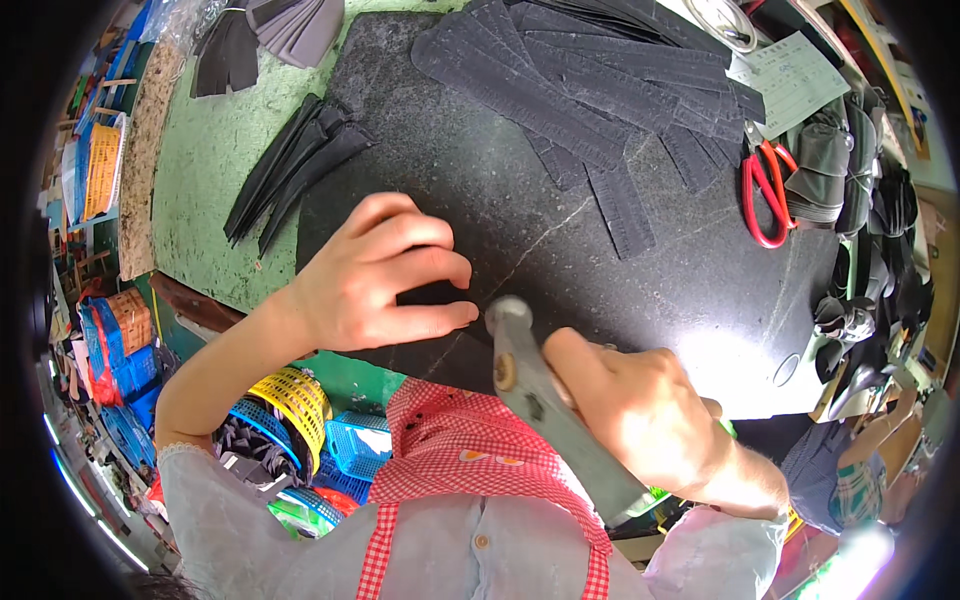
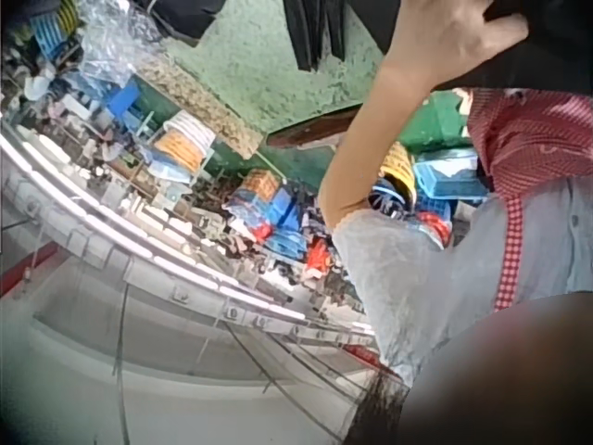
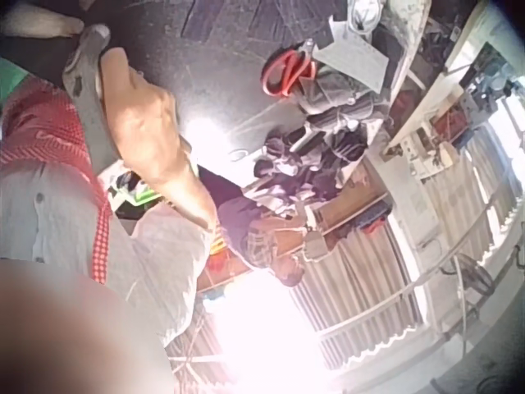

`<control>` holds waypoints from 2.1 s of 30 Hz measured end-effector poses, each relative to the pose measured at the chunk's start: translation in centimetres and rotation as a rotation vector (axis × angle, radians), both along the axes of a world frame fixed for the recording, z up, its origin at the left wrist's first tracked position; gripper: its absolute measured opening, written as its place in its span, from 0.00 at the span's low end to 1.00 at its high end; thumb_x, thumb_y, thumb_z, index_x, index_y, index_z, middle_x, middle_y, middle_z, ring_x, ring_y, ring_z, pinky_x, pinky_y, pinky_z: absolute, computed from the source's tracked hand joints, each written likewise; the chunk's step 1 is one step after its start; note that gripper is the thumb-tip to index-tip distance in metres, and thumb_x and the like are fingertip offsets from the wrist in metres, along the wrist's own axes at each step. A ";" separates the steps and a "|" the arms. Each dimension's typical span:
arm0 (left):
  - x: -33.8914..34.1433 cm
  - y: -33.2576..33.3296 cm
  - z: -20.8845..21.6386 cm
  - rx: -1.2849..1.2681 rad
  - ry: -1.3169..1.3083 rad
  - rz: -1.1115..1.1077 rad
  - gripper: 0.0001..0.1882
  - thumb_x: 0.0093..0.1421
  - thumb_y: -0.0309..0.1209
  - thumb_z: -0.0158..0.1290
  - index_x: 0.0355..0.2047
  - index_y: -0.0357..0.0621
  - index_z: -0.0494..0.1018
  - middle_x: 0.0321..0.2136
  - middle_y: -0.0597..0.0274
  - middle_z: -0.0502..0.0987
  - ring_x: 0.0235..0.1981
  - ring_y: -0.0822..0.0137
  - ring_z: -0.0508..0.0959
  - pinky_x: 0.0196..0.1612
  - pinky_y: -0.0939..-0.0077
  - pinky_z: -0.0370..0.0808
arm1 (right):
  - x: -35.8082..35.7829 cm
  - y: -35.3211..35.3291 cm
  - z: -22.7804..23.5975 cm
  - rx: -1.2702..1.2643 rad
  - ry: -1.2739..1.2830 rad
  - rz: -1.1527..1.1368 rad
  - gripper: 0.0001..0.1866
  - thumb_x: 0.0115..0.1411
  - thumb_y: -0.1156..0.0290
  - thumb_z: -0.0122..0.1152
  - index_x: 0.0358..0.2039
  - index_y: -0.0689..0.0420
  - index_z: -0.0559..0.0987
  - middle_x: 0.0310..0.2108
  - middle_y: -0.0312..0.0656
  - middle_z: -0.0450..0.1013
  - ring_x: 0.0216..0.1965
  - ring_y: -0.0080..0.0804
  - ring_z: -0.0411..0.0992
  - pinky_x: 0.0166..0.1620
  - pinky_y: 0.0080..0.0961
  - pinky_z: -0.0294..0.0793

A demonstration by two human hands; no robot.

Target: Hammering and flattening black leather strips on a workbench as part of shoe component preparation.

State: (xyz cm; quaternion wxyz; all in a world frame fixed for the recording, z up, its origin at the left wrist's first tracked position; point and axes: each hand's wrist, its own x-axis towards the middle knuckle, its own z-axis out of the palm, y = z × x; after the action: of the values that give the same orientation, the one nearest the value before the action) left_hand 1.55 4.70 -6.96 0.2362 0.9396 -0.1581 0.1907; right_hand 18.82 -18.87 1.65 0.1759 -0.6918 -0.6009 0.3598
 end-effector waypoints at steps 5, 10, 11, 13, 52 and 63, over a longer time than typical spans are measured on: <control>-1.1 -0.7 -0.1 0.094 -0.034 0.030 0.10 0.52 0.35 0.66 0.36 0.59 0.84 0.39 0.72 0.79 0.46 0.66 0.77 0.54 0.59 0.74 | -0.1 2.0 0.4 -0.025 -0.051 -0.002 0.07 0.66 0.72 0.60 0.37 0.59 0.70 0.24 0.48 0.73 0.25 0.51 0.78 0.27 0.44 0.76; -2.0 0.0 -0.7 -0.186 0.025 0.098 0.10 0.52 0.36 0.69 0.35 0.60 0.84 0.38 0.74 0.77 0.45 0.63 0.76 0.51 0.57 0.71 | -0.6 2.5 0.0 -0.009 0.013 0.045 0.11 0.66 0.70 0.61 0.38 0.61 0.68 0.22 0.53 0.74 0.27 0.56 0.79 0.30 0.49 0.77; -2.3 -0.8 -0.5 -0.125 -0.044 0.112 0.06 0.51 0.35 0.63 0.30 0.55 0.80 0.35 0.69 0.76 0.47 0.62 0.76 0.54 0.58 0.71 | -0.6 2.0 0.0 0.009 -0.010 0.034 0.12 0.66 0.69 0.61 0.38 0.61 0.68 0.22 0.53 0.74 0.28 0.56 0.79 0.30 0.50 0.77; -2.5 -1.2 -0.4 0.034 -0.096 0.102 0.07 0.52 0.35 0.63 0.33 0.55 0.82 0.36 0.70 0.76 0.47 0.63 0.76 0.54 0.60 0.71 | -1.2 1.9 -0.3 0.048 -0.038 0.077 0.12 0.66 0.69 0.61 0.37 0.61 0.68 0.24 0.54 0.75 0.27 0.57 0.79 0.29 0.50 0.77; -7.3 4.3 -0.7 -0.081 -0.031 0.343 0.13 0.46 0.36 0.72 0.33 0.60 0.84 0.36 0.75 0.77 0.44 0.62 0.76 0.48 0.60 0.70 | -4.2 9.9 -0.5 -0.118 0.017 0.162 0.13 0.65 0.70 0.61 0.43 0.59 0.67 0.28 0.55 0.76 0.32 0.61 0.78 0.33 0.53 0.76; -9.8 -1.1 -2.2 -0.324 -0.091 0.209 0.18 0.53 0.33 0.62 0.46 0.51 0.83 0.41 0.65 0.79 0.46 0.60 0.79 0.53 0.61 0.78 | -4.9 12.5 0.4 -0.122 0.010 0.213 0.14 0.64 0.74 0.59 0.46 0.61 0.66 0.27 0.60 0.78 0.33 0.66 0.78 0.35 0.57 0.77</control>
State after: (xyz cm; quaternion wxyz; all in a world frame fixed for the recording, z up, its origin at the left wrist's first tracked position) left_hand -8.21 3.57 -9.19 0.3560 0.8910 -0.0376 0.2793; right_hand 13.92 -6.33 2.09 0.0971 -0.6315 -0.6471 0.4160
